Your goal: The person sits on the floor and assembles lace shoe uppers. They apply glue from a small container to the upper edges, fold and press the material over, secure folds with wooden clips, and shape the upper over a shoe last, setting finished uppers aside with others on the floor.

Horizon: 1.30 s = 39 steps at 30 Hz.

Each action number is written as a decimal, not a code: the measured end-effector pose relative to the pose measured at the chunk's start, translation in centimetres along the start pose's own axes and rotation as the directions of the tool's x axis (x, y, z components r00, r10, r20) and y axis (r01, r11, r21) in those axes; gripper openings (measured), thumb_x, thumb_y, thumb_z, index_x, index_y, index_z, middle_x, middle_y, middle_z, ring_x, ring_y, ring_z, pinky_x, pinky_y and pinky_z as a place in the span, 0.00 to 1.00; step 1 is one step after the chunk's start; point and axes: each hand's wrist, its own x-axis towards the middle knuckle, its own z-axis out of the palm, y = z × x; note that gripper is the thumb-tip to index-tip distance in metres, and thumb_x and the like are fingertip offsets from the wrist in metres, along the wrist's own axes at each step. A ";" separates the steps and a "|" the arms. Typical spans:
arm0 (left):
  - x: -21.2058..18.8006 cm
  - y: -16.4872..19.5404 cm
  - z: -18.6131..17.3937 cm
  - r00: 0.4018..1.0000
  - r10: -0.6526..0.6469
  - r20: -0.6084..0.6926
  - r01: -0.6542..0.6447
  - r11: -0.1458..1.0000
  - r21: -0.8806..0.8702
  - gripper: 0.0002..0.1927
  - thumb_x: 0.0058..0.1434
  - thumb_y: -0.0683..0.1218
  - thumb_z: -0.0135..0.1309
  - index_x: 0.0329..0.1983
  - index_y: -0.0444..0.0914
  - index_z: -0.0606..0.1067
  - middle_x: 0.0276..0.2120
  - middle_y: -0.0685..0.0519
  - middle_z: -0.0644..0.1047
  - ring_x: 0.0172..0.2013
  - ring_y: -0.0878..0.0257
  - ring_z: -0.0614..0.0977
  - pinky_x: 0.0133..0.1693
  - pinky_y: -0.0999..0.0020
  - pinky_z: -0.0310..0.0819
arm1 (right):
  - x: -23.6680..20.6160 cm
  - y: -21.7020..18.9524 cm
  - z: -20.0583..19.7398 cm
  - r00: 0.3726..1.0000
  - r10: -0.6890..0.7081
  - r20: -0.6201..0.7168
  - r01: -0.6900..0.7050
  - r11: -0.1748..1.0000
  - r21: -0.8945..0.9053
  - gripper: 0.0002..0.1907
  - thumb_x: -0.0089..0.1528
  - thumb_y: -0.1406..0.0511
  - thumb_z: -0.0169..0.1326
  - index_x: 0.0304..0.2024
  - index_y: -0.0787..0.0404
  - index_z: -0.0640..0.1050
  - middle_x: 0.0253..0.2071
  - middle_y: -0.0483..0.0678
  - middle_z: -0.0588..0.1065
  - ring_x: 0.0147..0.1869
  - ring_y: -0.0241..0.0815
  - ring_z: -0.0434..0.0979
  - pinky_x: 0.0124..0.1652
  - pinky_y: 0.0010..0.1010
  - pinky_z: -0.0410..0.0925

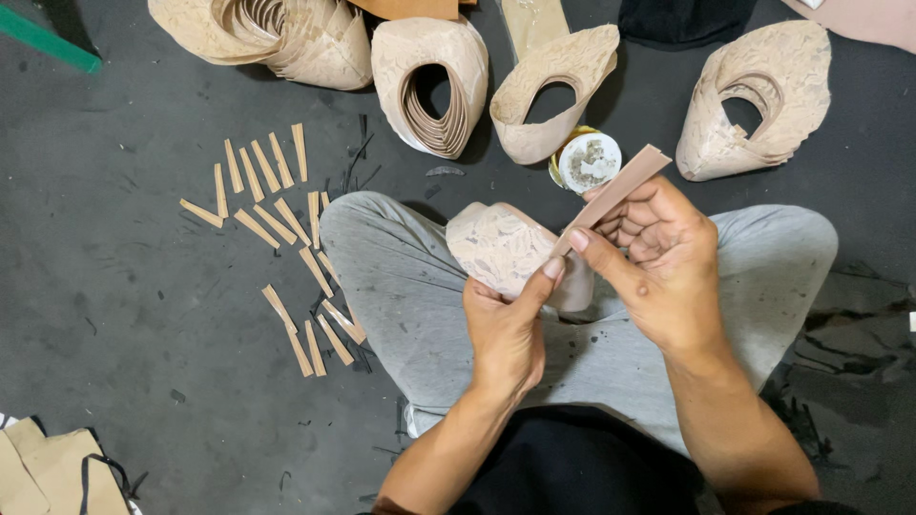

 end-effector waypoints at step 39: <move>1.1 -1.3 -2.5 0.976 0.023 0.219 -0.025 1.000 0.010 0.16 0.63 0.30 0.62 0.53 0.27 0.75 0.45 0.47 0.81 0.44 0.61 0.83 0.48 0.66 0.79 | 3.2 3.1 -2.8 0.824 0.508 0.249 -0.544 0.834 0.098 0.10 0.57 0.69 0.65 0.39 0.68 0.84 0.37 0.50 0.82 0.41 0.37 0.80 0.44 0.26 0.71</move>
